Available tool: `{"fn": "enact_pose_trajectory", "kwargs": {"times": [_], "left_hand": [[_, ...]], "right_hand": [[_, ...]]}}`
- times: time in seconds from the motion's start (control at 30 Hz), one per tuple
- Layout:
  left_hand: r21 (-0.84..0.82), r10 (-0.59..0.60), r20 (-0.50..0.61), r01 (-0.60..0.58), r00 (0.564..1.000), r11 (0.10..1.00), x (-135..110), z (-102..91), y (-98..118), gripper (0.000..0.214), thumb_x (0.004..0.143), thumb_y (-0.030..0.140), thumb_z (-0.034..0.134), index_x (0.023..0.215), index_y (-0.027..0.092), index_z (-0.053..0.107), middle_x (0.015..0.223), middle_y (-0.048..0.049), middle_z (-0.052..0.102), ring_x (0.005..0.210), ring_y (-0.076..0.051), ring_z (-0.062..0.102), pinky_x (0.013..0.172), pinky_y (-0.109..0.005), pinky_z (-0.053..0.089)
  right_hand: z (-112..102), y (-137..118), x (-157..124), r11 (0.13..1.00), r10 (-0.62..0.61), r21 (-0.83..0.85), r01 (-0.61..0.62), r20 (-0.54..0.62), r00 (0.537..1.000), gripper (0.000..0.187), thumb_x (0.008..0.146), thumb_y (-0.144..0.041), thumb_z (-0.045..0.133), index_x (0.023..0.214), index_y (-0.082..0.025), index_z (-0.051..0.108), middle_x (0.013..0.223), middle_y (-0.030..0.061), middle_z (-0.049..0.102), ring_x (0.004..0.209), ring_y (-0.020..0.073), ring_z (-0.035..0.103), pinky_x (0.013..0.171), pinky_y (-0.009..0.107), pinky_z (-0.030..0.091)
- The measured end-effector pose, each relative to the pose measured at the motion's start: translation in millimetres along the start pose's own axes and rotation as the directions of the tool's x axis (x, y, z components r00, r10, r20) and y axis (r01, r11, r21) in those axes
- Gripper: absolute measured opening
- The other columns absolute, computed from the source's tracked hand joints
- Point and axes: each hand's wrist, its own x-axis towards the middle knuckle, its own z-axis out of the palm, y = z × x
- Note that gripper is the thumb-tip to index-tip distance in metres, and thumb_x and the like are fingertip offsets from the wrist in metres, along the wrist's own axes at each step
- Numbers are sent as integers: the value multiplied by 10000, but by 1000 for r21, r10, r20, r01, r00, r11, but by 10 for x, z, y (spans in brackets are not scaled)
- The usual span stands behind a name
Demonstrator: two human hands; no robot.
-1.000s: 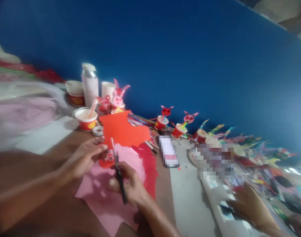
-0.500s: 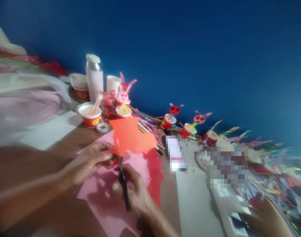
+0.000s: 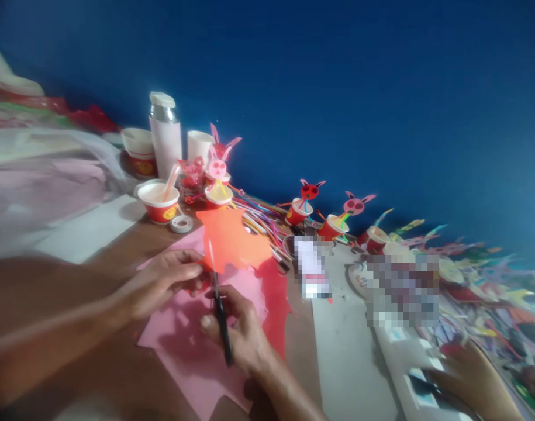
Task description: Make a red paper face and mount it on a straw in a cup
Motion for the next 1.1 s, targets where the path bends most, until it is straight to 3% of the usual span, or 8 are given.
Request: {"fn": "enact_pose_trajectory", "kwargs": {"times": [0.1, 0.3, 1.1], "left_hand": [[-88, -41, 5, 41, 999, 995, 0, -1, -6, 206, 682, 292, 703, 782, 113, 693, 658, -30, 673, 593, -99, 589, 567, -188, 462], [-114, 9, 29, -5, 1000, 994, 20, -22, -37, 175, 694, 250, 716, 821, 131, 698, 672, -12, 678, 563, -98, 595, 547, -200, 480], [-34, -4, -17, 3, 1000, 999, -12, -1, -36, 148, 713, 257, 676, 787, 130, 657, 671, -13, 663, 553, -100, 575, 573, -226, 477]], "right_hand": [[6, 9, -5, 1000, 2, 11, -2, -2, 1000, 465, 762, -444, 753, 1137, -227, 584, 798, -9, 557, 687, 133, 530, 633, 257, 437], [3, 8, -9, 1000, -11, 2, 11, -22, 1000, 452, 766, -439, 746, 1131, -225, 586, 809, -6, 563, 703, 134, 525, 631, 253, 445], [22, -65, -7, 999, -4, -45, 4, -4, 1000, 453, 780, -422, 736, 1149, -209, 579, 789, 1, 578, 707, 149, 548, 665, 273, 473]]}}
